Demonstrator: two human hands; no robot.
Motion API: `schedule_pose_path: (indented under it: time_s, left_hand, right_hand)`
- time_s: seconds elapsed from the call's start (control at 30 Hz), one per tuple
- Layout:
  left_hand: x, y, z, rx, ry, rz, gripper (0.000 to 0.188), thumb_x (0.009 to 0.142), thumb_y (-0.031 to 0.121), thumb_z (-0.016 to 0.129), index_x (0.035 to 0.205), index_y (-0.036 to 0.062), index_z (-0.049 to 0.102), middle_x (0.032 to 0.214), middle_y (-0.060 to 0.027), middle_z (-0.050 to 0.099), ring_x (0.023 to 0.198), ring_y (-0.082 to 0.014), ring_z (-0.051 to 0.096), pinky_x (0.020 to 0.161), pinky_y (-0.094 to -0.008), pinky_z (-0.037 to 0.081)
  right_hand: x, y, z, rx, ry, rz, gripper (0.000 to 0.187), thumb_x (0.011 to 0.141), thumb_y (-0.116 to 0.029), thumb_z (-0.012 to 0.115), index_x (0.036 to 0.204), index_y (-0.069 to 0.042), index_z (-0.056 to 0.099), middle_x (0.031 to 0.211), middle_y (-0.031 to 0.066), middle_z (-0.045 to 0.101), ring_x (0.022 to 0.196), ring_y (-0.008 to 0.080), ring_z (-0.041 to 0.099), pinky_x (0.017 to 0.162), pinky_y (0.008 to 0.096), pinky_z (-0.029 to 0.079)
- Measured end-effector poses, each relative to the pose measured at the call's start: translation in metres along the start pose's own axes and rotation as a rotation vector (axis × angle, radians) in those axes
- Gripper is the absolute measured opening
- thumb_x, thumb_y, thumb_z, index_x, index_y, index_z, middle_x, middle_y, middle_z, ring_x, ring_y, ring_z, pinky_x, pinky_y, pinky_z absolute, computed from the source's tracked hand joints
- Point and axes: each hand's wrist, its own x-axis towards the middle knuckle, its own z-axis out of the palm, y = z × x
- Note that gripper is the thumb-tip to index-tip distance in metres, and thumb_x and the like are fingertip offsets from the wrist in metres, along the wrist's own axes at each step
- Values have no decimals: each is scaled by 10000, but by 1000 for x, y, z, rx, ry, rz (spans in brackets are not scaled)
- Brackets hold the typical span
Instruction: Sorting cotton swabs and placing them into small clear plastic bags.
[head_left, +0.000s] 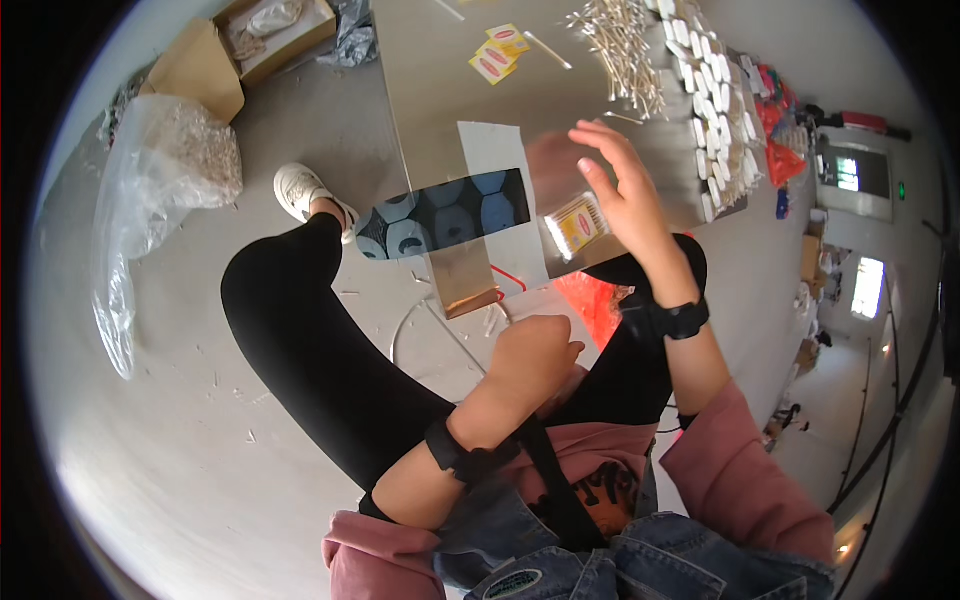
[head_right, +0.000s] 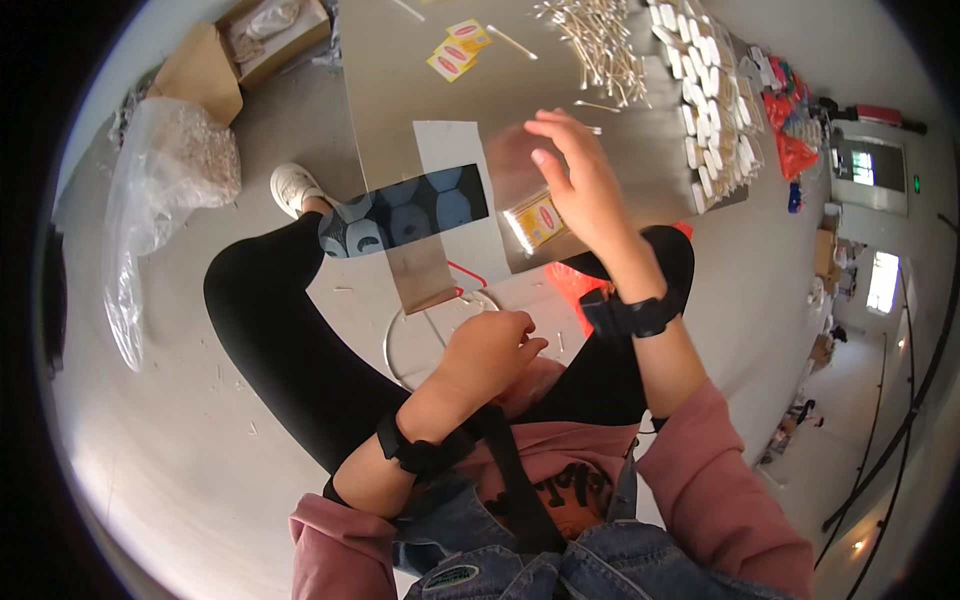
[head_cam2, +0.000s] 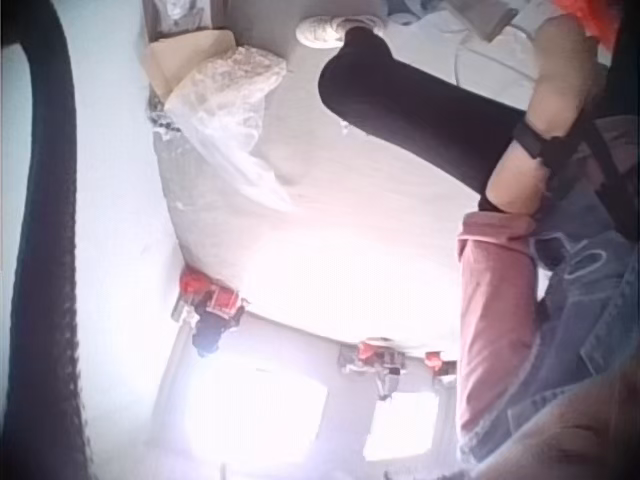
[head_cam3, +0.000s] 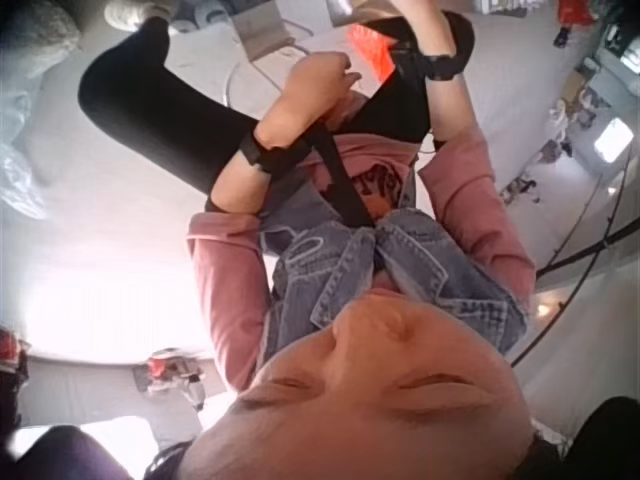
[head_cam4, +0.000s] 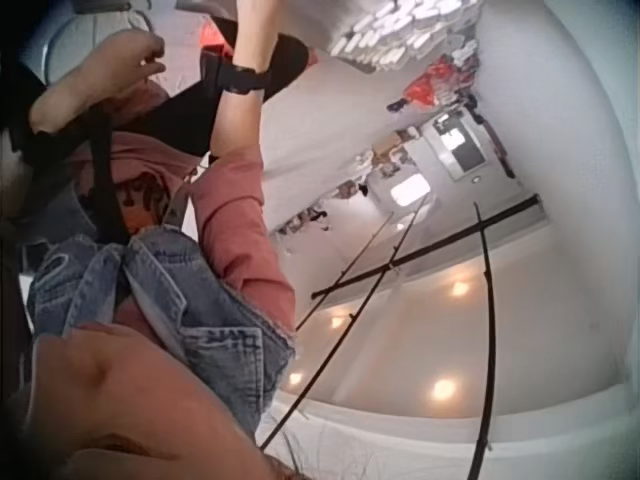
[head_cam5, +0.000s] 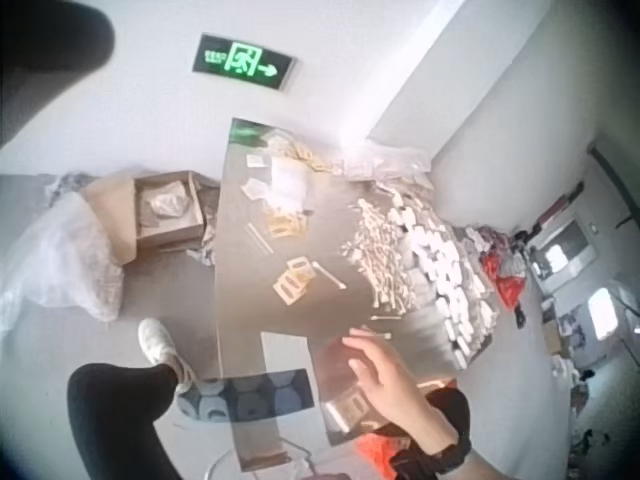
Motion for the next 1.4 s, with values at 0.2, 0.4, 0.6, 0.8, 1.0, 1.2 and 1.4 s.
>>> schedule_pose_path:
  time_s: [0.2, 0.4, 0.6, 0.8, 1.0, 1.2, 1.4]
  left_hand:
    - [-5, 0, -3, 80, 48, 62, 291, 823, 319, 727, 818, 34, 665, 770, -158, 669, 757, -338, 681, 680, -440, 541]
    - [-11, 4, -10, 259, 126, 82, 275, 780, 315, 776, 805, 70, 652, 736, -70, 634, 709, -225, 670, 606, -357, 519]
    - [-2, 3, -14, 348, 193, 106, 305, 728, 322, 812, 780, 82, 631, 713, -49, 601, 698, -205, 642, 606, -328, 497]
    - [4, 2, -16, 336, 251, 153, 303, 709, 304, 812, 757, 83, 611, 710, -55, 591, 683, -220, 633, 603, -350, 501]
    - [11, 1, -24, 100, 311, 102, 70, 822, 102, 651, 875, 56, 653, 825, -136, 651, 759, -328, 657, 667, -426, 526]
    - [34, -1, -55, -18, 678, 173, 192, 856, 59, 652, 1040, 6, 647, 977, -159, 663, 900, -315, 649, 780, -413, 521]
    - [75, 19, -49, 152, 639, 230, 404, 831, 146, 741, 1173, -10, 592, 1036, -141, 662, 1035, -317, 607, 869, -400, 499]
  right_hand:
    - [13, -9, 50, -473, 297, -133, 423, 981, -63, 487, 1403, -32, 481, 1487, 133, 451, 1430, 362, 346, 1180, 522, 257]
    - [7, -7, 56, -390, 259, -136, 470, 977, -44, 477, 1447, -39, 448, 1526, 141, 412, 1445, 360, 327, 1188, 528, 222]
    - [11, -10, 57, -468, 253, -117, 497, 955, -32, 489, 1450, -34, 443, 1536, 148, 401, 1451, 358, 324, 1185, 553, 192]
    - [5, -9, 54, -519, 283, -96, 503, 940, -26, 502, 1441, -28, 454, 1530, 143, 415, 1444, 349, 339, 1184, 554, 184]
    - [7, -4, 56, -498, 311, -94, 486, 976, -119, 533, 1447, -46, 439, 1510, 125, 445, 1434, 329, 360, 1185, 554, 187]
    - [-33, -9, 26, 29, 699, 182, 404, 1019, -155, 525, 1400, -43, 450, 1399, 146, 518, 1315, 271, 481, 1101, 437, 348]
    - [-104, -2, 40, 621, 645, 737, 322, 990, -172, 606, 1237, 2, 496, 1009, 90, 638, 780, 131, 669, 642, 240, 509]
